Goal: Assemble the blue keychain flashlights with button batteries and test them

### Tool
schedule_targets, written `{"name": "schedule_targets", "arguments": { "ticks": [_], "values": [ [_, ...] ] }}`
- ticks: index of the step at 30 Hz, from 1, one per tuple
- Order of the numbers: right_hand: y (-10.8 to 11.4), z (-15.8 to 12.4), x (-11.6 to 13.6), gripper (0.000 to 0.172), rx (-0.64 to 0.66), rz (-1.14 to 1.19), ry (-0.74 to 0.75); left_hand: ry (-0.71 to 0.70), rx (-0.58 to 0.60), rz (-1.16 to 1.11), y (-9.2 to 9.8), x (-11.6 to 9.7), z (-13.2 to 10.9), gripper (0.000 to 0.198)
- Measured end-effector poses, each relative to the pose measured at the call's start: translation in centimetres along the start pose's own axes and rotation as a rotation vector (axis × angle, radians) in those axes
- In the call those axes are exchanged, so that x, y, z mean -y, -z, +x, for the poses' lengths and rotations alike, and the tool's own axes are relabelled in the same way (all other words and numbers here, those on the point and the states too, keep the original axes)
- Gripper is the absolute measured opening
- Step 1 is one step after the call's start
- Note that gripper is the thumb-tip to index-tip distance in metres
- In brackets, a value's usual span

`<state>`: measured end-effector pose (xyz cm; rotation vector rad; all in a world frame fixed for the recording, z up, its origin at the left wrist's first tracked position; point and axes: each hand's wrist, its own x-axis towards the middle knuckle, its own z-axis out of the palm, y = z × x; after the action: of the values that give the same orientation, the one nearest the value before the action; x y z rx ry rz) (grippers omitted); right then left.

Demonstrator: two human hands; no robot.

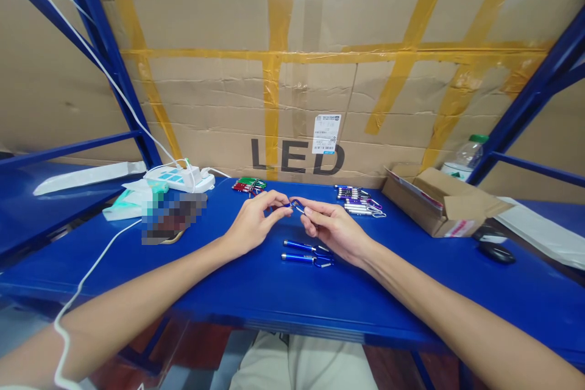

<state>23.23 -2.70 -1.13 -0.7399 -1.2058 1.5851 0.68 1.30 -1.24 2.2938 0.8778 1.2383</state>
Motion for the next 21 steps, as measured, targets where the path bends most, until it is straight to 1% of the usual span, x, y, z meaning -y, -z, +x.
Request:
{"name": "schedule_targets", "arguments": {
  "ticks": [3,7,11,15,18,21],
  "values": [
    [0.0,0.1,0.1,0.052,-0.025,-0.032,0.029,-0.015,0.011,0.014,0.3,0.3,0.2,0.022],
    [0.4,0.5,0.3,0.04,-0.125,-0.165,0.123,-0.071,0.011,0.146,0.6,0.3,0.3,0.021],
    [1.3,1.0,0.6,0.027,-0.248,-0.411,0.208,-0.098,0.091,0.198,0.8,-0.1,0.3,0.023],
    [2.0,1.1,0.9,0.025,-0.318,-0.679,0.232,-0.091,0.186,0.215,0.9,-0.1,0.3,0.026],
    [2.1,0.9,1.2,0.027,-0.341,-0.922,0.261,-0.093,0.265,0.214,0.9,0.0,0.2,0.027],
    [1.8,0.6,1.5,0.027,-0.32,-1.144,0.192,-0.076,0.346,0.2,0.8,0.0,0.1,0.025]
  ]
}}
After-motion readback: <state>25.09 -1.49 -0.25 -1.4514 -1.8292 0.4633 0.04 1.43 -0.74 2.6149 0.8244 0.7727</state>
